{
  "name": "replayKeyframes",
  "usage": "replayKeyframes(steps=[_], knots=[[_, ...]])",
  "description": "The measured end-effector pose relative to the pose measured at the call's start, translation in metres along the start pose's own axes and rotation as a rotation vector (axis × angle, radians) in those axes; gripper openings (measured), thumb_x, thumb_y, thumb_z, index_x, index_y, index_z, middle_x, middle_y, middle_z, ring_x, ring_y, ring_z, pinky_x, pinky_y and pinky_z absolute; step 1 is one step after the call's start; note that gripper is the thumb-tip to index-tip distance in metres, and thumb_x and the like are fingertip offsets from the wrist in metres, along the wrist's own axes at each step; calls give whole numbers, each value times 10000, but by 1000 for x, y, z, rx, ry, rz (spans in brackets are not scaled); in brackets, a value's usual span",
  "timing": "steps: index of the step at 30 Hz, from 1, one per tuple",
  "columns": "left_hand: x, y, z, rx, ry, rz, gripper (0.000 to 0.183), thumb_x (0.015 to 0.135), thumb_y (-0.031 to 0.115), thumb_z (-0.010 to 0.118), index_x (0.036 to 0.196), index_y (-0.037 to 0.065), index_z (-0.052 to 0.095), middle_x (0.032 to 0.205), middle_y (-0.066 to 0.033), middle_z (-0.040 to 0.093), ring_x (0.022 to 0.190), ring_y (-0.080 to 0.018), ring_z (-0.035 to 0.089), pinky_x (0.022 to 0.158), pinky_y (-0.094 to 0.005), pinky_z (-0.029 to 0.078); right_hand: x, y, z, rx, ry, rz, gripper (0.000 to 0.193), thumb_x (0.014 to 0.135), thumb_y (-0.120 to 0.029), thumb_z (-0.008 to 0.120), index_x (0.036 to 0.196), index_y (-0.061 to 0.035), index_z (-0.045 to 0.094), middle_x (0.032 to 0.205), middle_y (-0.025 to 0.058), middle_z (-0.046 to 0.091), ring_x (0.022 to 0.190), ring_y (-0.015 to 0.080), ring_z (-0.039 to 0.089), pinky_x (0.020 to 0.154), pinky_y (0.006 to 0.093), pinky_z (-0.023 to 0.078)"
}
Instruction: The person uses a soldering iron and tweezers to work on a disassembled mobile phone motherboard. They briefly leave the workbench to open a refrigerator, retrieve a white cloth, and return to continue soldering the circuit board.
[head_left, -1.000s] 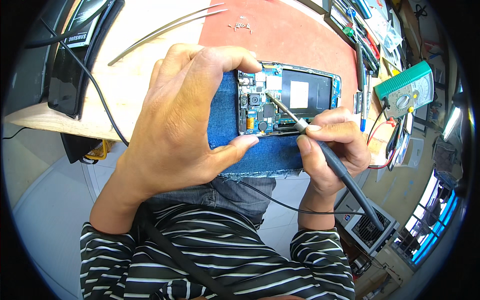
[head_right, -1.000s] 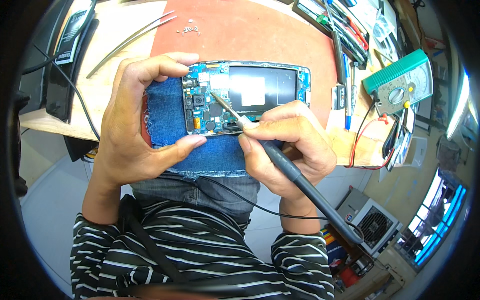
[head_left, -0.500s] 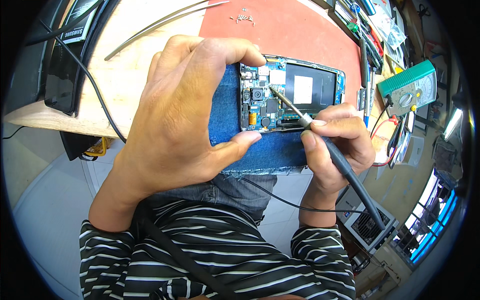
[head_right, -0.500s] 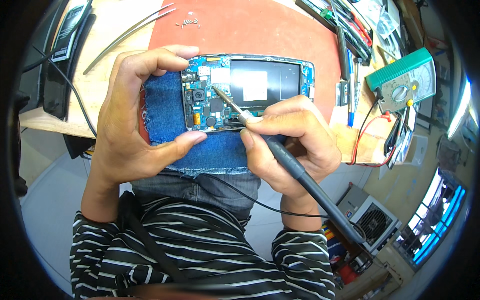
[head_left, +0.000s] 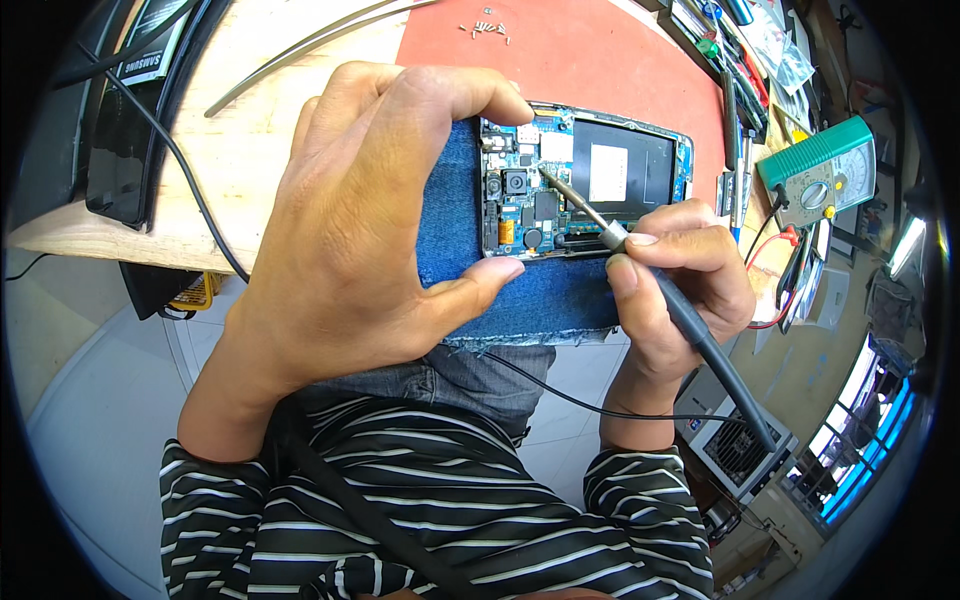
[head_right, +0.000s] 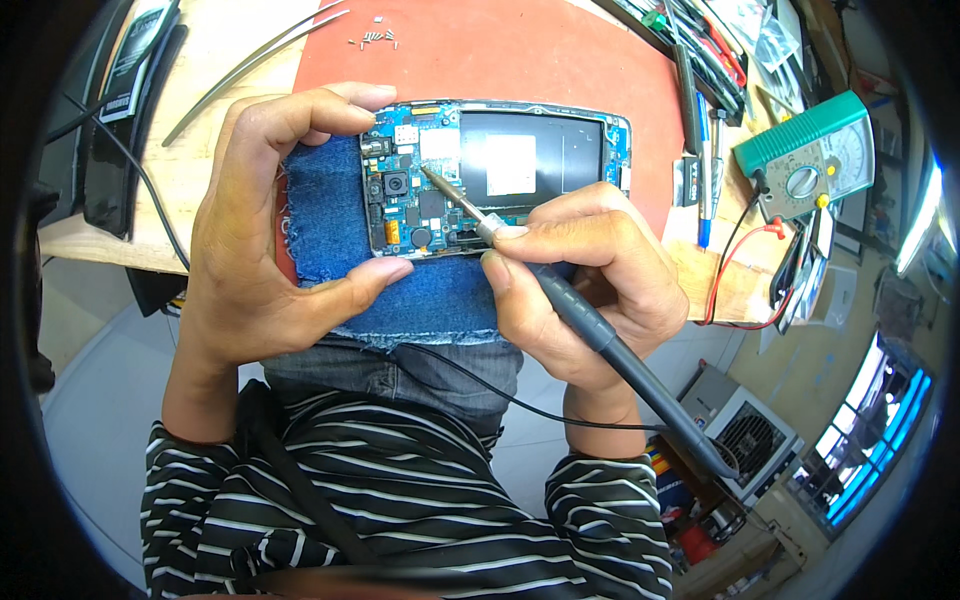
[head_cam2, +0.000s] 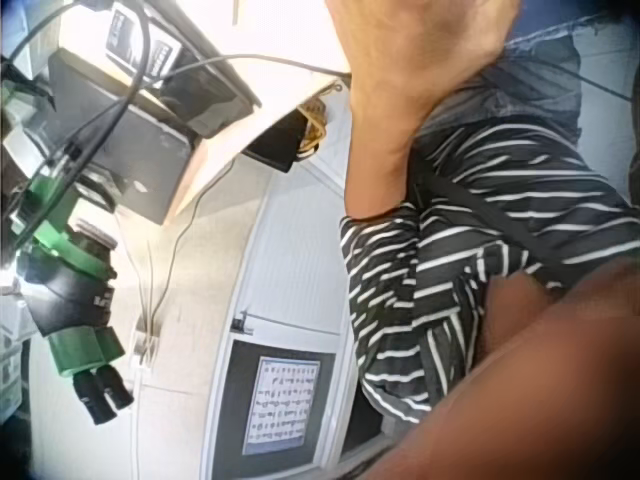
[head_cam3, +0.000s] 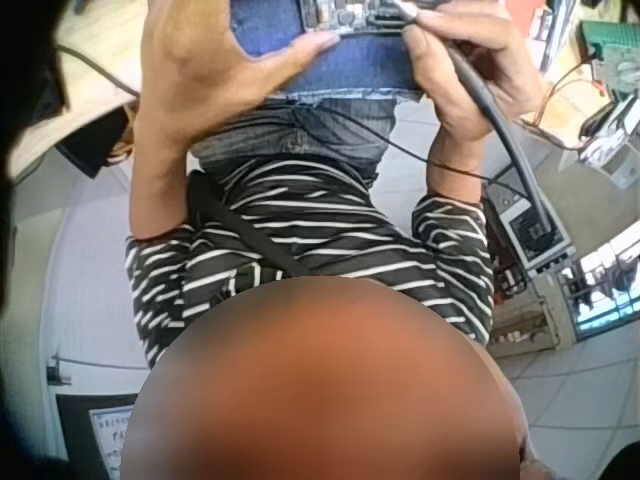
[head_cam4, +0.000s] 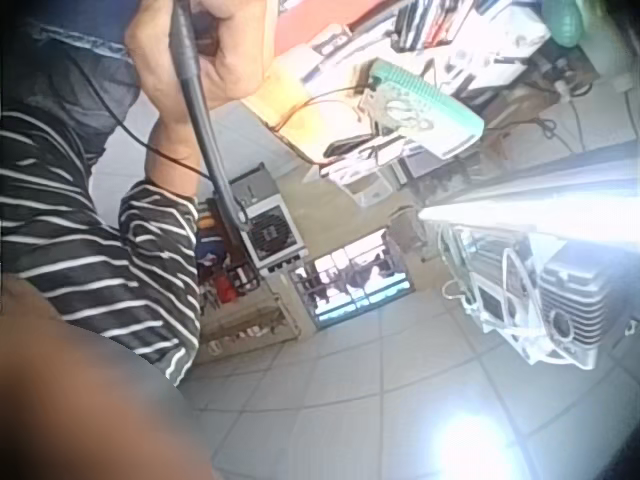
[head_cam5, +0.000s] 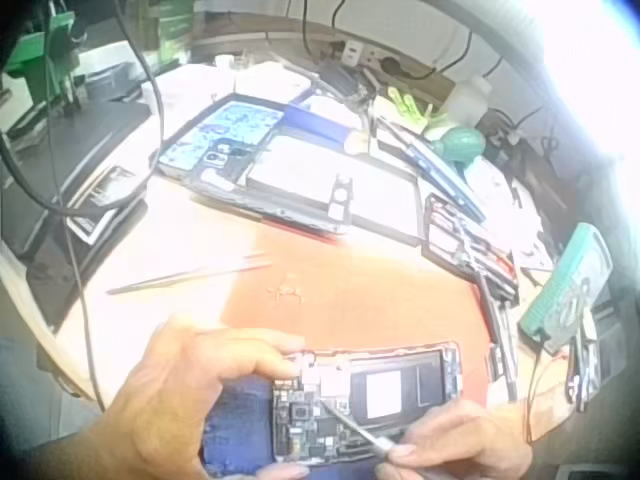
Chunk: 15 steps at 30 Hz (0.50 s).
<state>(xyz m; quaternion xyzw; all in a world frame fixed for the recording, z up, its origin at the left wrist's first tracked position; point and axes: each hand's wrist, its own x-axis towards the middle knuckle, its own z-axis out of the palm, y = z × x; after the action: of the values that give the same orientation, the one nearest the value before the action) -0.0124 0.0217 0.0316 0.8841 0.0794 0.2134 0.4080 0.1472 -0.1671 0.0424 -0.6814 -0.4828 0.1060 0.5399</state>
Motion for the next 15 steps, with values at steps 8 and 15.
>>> replayKeyframes(steps=[8,15], knots=[[0,-1,0,5,-4,8,794,642,97,902,1319,0,497,1329,-187,610,1145,-240,559,1006,-337,424,0,0,0,29,7,14,212,727,84,796,899,-5,712,856,106,666,704,117,603,607,225,449],[0,-1,0,-8,-13,-8,797,651,82,895,1332,-1,489,1343,-192,605,1197,-248,567,1023,-337,416,1,1,0,17,-8,-3,199,740,72,798,901,-10,712,860,103,668,688,106,592,588,219,436]])
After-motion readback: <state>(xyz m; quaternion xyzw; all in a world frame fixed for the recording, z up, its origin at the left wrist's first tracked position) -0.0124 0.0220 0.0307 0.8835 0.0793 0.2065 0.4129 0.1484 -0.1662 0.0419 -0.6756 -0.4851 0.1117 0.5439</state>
